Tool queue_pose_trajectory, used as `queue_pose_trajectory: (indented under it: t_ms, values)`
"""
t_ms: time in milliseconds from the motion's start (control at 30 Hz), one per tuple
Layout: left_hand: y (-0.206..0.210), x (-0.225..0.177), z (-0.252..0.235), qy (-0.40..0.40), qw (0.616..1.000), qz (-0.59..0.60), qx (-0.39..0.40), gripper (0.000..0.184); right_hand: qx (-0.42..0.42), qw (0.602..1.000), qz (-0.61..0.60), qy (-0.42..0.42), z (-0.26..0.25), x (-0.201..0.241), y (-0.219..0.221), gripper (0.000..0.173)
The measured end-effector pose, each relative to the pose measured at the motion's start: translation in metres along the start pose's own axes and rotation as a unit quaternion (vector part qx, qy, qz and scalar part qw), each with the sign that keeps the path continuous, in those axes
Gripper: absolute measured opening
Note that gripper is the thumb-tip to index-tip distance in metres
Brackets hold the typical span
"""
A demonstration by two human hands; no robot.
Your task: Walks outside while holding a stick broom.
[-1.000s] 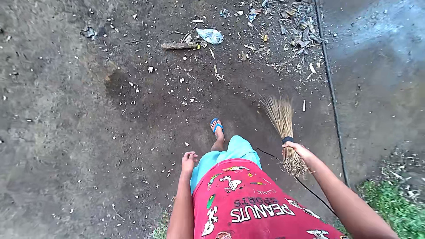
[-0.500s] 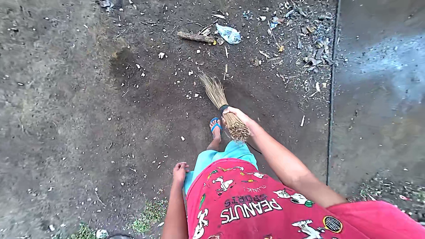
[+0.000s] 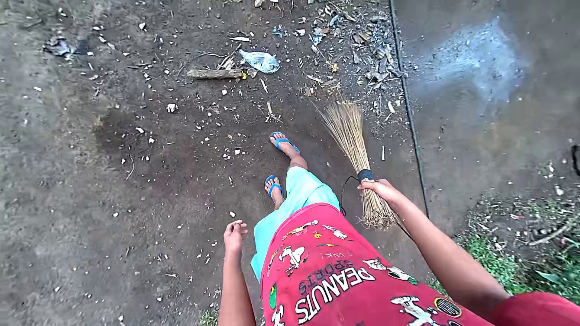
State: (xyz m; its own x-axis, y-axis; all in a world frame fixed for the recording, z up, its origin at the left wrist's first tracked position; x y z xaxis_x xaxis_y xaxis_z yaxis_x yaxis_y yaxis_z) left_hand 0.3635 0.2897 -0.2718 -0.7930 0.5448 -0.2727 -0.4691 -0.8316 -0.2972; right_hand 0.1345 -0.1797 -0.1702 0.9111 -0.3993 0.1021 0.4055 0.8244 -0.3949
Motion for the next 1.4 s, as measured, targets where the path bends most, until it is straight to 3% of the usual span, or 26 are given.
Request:
queue_pose_trajectory:
  t_ms: [67,167,367,433,500,567,600,667,767,867,900,1000,1067,1167,1233,1333,1400]
  values:
    - [0.006,-0.01,0.007,-0.014,1.0,0.016,-0.018,0.036,-0.014,0.998,0.027,0.054,-0.035,0.027,-0.004,0.037]
    - [0.023,-0.036,0.03,-0.032,0.997,0.046,-0.045,0.036,0.062,0.995,0.015,0.073,-0.076,0.1,0.021,0.031]
    - [0.054,-0.108,0.054,0.035,0.997,0.05,-0.047,0.035,0.296,0.954,0.014,-0.039,-0.035,0.248,0.141,0.024]
    - [0.057,-0.12,0.061,0.035,0.997,0.04,-0.049,0.034,0.344,0.936,-0.011,-0.067,-0.026,0.277,0.175,0.029]
    - [0.061,-0.127,0.055,0.035,0.999,0.014,-0.03,0.034,0.399,0.911,-0.073,-0.082,-0.028,0.293,0.178,0.024]
    - [0.063,-0.132,0.046,0.025,1.0,-0.011,-0.009,0.034,0.478,0.86,-0.156,-0.082,-0.031,0.289,0.147,0.032]
    - [0.061,-0.135,0.043,0.021,1.0,-0.019,-0.004,0.034,0.481,0.855,-0.179,-0.073,-0.023,0.285,0.122,0.035]
    - [0.056,-0.142,0.04,0.019,1.0,-0.019,-0.008,0.035,0.42,0.889,-0.178,-0.04,-0.009,0.282,0.071,0.036]
    - [0.041,-0.151,0.041,0.037,0.998,0.007,-0.048,0.034,0.348,0.928,-0.13,-0.005,-0.044,0.241,-0.006,0.032]
    - [0.04,-0.152,0.04,0.052,0.995,0.038,-0.071,0.036,0.124,0.992,-0.029,0.005,-0.064,0.215,-0.072,0.018]
    - [0.044,-0.147,0.04,0.045,0.995,0.045,-0.073,0.036,0.046,0.998,0.033,0.01,-0.071,0.211,-0.088,0.022]
    - [0.061,-0.126,0.038,0.015,0.996,0.06,-0.067,0.035,-0.04,0.989,0.129,0.053,-0.106,0.211,-0.095,0.043]
    - [0.074,-0.116,0.042,0.01,0.996,0.073,-0.058,0.035,-0.033,0.992,0.106,0.064,-0.123,0.223,-0.078,0.037]
    - [0.088,-0.111,0.046,0.028,0.993,0.089,-0.066,0.034,0.057,0.998,0.009,0.023,-0.11,0.264,-0.023,0.028]
    - [0.093,-0.111,0.046,0.037,0.992,0.092,-0.077,0.034,0.175,0.983,0.024,-0.041,-0.08,0.285,0.028,0.023]
    - [0.106,-0.148,0.04,0.098,0.992,0.065,-0.038,0.033,0.375,0.916,0.077,-0.116,-0.032,0.309,0.103,0.018]
    - [0.122,-0.194,0.05,0.182,0.981,0.015,0.065,0.032,0.479,0.867,0.055,-0.127,-0.036,0.302,0.126,0.026]
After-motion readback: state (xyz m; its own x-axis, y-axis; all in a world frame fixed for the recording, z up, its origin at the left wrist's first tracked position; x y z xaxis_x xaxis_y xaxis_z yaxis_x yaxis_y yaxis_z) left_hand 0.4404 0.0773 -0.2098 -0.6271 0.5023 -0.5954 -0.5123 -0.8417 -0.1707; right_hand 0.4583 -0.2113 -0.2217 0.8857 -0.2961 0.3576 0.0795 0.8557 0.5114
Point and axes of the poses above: each hand's wrist, its own z-axis away from the middle knuckle, its own y-axis out of the palm, x = y × z, the point moved 7 cm from there along -z, towards the middle knuckle, and after that the axes turned 3 degrees about z, right-handed, at the moved point
